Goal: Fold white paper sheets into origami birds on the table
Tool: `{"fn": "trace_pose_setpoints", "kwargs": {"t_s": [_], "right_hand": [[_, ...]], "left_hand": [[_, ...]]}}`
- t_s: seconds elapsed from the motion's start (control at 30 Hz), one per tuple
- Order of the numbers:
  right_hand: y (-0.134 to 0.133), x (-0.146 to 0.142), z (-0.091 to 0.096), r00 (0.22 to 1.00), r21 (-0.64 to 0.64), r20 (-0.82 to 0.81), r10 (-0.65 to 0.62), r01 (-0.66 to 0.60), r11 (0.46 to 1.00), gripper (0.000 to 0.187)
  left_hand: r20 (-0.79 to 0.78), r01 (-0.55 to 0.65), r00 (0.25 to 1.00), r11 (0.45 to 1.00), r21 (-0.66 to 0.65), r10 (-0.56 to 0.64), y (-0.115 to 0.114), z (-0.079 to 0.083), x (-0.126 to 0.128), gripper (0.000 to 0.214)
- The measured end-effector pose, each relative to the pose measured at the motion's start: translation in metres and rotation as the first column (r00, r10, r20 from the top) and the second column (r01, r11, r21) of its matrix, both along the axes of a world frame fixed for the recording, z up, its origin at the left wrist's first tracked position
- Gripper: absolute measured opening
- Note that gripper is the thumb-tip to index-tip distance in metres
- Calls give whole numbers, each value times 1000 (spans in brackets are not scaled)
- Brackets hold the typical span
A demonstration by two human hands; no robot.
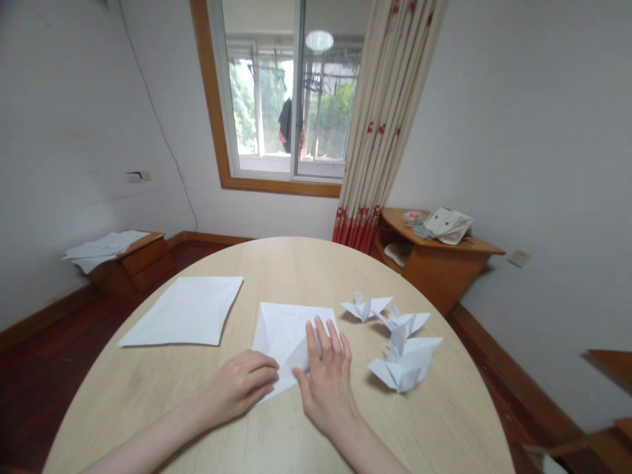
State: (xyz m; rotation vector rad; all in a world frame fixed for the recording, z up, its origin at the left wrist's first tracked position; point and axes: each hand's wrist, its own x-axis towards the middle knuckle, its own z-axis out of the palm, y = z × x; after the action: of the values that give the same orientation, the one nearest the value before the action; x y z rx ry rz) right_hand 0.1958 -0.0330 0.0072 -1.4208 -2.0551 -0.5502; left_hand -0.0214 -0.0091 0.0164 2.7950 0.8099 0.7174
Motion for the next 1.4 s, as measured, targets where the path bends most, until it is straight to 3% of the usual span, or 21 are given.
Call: {"fn": "trace_pose_setpoints", "kwargs": {"t_s": [0.33,0.97,1.4], "right_hand": [[-1,-3,-1,999,-69,-22,26,-28,997,78],[3,-1,-7,1000,-85,23,18,-16,996,77],[10,4,-11,999,-38,33,-34,35,999,64]], "left_hand": [[-55,-2,998,1000,29,4,-1,3,0,20],[-111,-41,993,996,84,50,-6,9,4,23],[-155,-65,985,992,111,82,-4,10,3,28]]}}
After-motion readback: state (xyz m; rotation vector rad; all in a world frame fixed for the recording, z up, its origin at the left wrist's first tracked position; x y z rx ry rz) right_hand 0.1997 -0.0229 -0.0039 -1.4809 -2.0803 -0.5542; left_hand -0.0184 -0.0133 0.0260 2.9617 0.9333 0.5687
